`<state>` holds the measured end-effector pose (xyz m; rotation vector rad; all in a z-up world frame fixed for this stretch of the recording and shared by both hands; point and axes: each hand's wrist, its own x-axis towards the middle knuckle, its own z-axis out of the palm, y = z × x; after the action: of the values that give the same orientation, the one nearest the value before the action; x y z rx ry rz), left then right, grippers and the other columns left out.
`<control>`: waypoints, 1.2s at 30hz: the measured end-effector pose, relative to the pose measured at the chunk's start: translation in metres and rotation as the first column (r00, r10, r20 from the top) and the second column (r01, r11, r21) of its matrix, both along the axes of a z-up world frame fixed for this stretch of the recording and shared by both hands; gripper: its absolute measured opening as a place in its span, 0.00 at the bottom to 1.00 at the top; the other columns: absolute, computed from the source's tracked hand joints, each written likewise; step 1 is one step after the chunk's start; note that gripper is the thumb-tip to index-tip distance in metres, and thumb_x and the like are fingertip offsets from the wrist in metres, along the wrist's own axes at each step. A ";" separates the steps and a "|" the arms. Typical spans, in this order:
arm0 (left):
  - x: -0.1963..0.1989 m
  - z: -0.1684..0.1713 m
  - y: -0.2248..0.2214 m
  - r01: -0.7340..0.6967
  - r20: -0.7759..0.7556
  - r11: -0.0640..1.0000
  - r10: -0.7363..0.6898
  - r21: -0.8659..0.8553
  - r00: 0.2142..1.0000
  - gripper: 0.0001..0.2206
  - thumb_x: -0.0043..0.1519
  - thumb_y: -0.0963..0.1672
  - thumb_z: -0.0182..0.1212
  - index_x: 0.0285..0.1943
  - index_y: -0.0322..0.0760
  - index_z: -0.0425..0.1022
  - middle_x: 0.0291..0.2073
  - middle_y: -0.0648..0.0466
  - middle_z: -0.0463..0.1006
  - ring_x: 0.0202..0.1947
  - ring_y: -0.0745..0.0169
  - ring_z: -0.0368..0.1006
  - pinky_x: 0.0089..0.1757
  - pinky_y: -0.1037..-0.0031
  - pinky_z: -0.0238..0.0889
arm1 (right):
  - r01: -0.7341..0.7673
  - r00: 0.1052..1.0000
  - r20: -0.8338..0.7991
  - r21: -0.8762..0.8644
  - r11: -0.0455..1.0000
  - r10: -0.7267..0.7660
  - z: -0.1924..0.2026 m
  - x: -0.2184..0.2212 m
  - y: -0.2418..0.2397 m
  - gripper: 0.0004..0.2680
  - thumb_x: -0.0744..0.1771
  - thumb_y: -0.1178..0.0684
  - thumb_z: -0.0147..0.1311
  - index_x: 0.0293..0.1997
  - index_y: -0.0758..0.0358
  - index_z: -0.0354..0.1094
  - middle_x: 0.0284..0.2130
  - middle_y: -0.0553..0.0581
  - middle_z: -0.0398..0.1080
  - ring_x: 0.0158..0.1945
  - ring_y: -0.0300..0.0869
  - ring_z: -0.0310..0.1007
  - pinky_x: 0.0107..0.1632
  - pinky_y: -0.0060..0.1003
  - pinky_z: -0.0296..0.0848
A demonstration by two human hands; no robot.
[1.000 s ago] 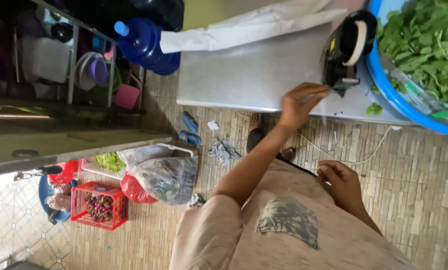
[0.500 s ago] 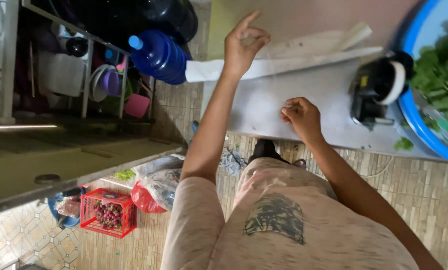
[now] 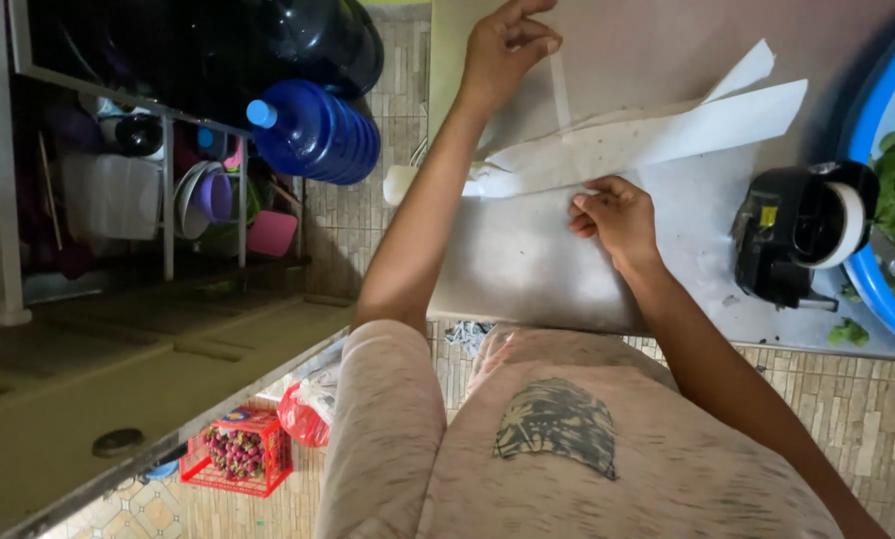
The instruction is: Wrapping bunches of leafy green vegetables in white paper and securing them with tape from a dispenser.
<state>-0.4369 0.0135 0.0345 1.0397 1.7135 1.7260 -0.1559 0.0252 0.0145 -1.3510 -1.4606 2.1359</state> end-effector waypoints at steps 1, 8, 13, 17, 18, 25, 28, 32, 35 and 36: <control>-0.006 -0.011 0.005 0.003 0.003 1.000 -0.003 0.002 1.000 0.15 0.57 0.40 0.73 0.54 0.40 0.79 0.34 0.54 0.89 0.38 0.69 0.82 0.48 0.76 0.71 | 0.003 1.000 0.003 0.002 1.000 -0.003 -0.003 -0.002 0.001 0.06 0.67 0.60 0.61 0.45 0.63 0.69 0.26 0.60 0.76 0.22 0.43 0.76 0.24 0.30 0.74; -0.006 -0.041 0.010 0.035 -0.137 0.975 -0.066 -0.221 0.988 0.18 0.51 0.39 0.70 0.50 0.47 0.78 0.28 0.60 0.88 0.34 0.70 0.83 0.43 0.77 0.71 | 0.021 0.999 -0.036 -0.051 0.998 -0.023 -0.011 0.001 0.002 0.07 0.66 0.60 0.60 0.44 0.62 0.64 0.29 0.63 0.76 0.24 0.48 0.77 0.25 0.32 0.73; 0.009 -0.021 0.002 0.069 -0.340 0.961 -0.161 -0.268 0.927 0.19 0.54 0.40 0.71 0.53 0.48 0.73 0.30 0.62 0.86 0.32 0.66 0.79 0.40 0.71 0.68 | 0.014 1.000 -0.022 -0.066 0.998 -0.015 0.000 0.003 0.002 0.08 0.66 0.60 0.61 0.45 0.62 0.65 0.30 0.63 0.76 0.25 0.49 0.78 0.27 0.34 0.77; 0.014 -0.022 0.002 0.081 -0.415 0.924 -0.244 -0.373 0.876 0.22 0.55 0.40 0.74 0.55 0.50 0.69 0.41 0.57 0.76 0.43 0.56 0.74 0.45 0.67 0.65 | -0.006 1.000 -0.003 -0.068 0.998 0.006 0.005 0.003 0.003 0.06 0.67 0.60 0.61 0.43 0.63 0.66 0.30 0.62 0.77 0.26 0.49 0.79 0.27 0.34 0.76; 0.015 -0.021 0.001 0.088 -0.430 0.903 -0.284 -0.421 0.857 0.24 0.54 0.41 0.78 0.56 0.48 0.68 0.51 0.52 0.69 0.47 0.52 0.74 0.46 0.67 0.68 | -0.007 1.000 0.008 -0.065 0.998 0.008 0.005 0.003 0.002 0.07 0.67 0.59 0.61 0.43 0.64 0.65 0.30 0.63 0.77 0.26 0.50 0.79 0.27 0.34 0.76; 0.029 0.009 -0.022 -0.102 -0.409 0.977 0.016 -0.189 0.912 0.10 0.63 0.38 0.56 0.52 0.40 0.73 0.47 0.53 0.78 0.43 0.57 0.80 0.45 0.70 0.72 | 0.002 1.000 -0.007 -0.083 0.997 -0.002 -0.001 0.005 0.002 0.07 0.67 0.61 0.60 0.43 0.63 0.63 0.30 0.64 0.77 0.26 0.50 0.79 0.26 0.34 0.75; 0.061 0.044 -0.051 0.011 -0.309 0.938 -0.125 -0.346 0.943 0.16 0.56 0.43 0.66 0.51 0.48 0.68 0.36 0.60 0.74 0.35 0.64 0.71 0.39 0.70 0.64 | -0.016 1.000 -0.025 -0.080 0.997 0.015 -0.014 0.008 0.004 0.07 0.67 0.59 0.61 0.41 0.62 0.63 0.29 0.63 0.77 0.26 0.50 0.79 0.26 0.35 0.75; 0.092 0.035 -0.063 0.055 -0.316 0.539 -0.571 -0.840 0.758 0.41 0.51 0.53 0.73 0.71 0.36 0.61 0.55 0.41 0.74 0.57 0.37 0.74 0.55 0.48 0.66 | -0.057 0.985 -0.158 0.046 0.997 0.064 -0.034 0.014 0.003 0.11 0.68 0.64 0.58 0.55 0.74 0.63 0.30 0.68 0.76 0.25 0.48 0.80 0.24 0.36 0.82; 0.091 0.026 -0.054 0.003 -0.356 0.538 -0.561 -0.843 0.748 0.37 0.48 0.52 0.75 0.67 0.37 0.67 0.52 0.43 0.74 0.54 0.39 0.73 0.51 0.52 0.66 | -0.065 0.983 -0.168 0.060 0.996 0.075 -0.037 0.011 0.005 0.10 0.68 0.64 0.57 0.54 0.73 0.63 0.30 0.68 0.76 0.25 0.48 0.80 0.24 0.36 0.82; 0.093 0.026 -0.052 0.004 -0.352 0.535 -0.561 -0.845 0.749 0.34 0.47 0.51 0.75 0.64 0.38 0.70 0.49 0.44 0.75 0.51 0.40 0.74 0.47 0.54 0.67 | -0.066 0.984 -0.164 0.056 0.996 0.075 -0.038 0.013 0.004 0.10 0.68 0.64 0.57 0.54 0.72 0.63 0.31 0.68 0.76 0.25 0.48 0.80 0.24 0.37 0.83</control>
<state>-0.3442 -0.0386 0.0603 1.3502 2.1635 0.2018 -0.1424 0.0296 -0.0235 -1.0910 -1.5053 2.1806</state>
